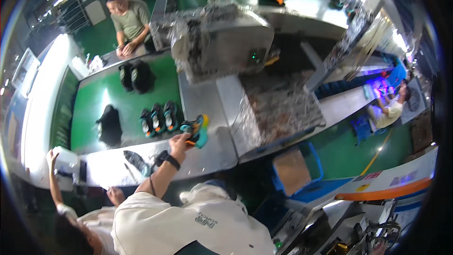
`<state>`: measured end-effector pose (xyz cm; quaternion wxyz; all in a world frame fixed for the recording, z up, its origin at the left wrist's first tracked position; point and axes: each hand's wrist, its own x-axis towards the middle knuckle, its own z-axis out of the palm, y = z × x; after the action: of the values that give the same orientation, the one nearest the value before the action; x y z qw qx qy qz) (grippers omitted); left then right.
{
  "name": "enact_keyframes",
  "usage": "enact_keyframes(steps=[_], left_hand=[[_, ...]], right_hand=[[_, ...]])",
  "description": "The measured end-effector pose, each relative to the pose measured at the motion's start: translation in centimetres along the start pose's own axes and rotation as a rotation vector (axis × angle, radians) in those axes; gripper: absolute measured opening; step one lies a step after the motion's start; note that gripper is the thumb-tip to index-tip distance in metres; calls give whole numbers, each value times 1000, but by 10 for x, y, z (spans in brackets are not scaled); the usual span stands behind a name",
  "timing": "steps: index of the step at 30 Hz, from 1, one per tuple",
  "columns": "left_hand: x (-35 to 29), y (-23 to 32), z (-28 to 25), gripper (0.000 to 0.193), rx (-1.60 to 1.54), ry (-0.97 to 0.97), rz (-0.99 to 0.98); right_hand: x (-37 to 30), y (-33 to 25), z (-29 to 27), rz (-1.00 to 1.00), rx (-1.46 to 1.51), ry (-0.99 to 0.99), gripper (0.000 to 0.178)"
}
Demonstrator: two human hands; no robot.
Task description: The recorder is placing shoe uppers and soles into a lasting machine to bond and shape them on the assembly line.
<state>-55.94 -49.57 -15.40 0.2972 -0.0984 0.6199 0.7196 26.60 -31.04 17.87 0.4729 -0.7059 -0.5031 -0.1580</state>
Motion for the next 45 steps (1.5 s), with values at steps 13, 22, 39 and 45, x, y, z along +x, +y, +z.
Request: enact_keyframes(steps=[13,22,39,45], left_hand=[[377,116,-8,30,333,388,457],[525,133,-20,45,554,535,386],[81,37,87,34,197,-810,-95],[-62,138,226,76,-181,-1502,93]], right_hand=[[-52,-762,410,-887,447,-923,43],[-126,-940,517,-650,40,-1243,48],[-109,-845,386,-1079,899,-647,75],[-122,-667,241,-1158,744,-268,88]])
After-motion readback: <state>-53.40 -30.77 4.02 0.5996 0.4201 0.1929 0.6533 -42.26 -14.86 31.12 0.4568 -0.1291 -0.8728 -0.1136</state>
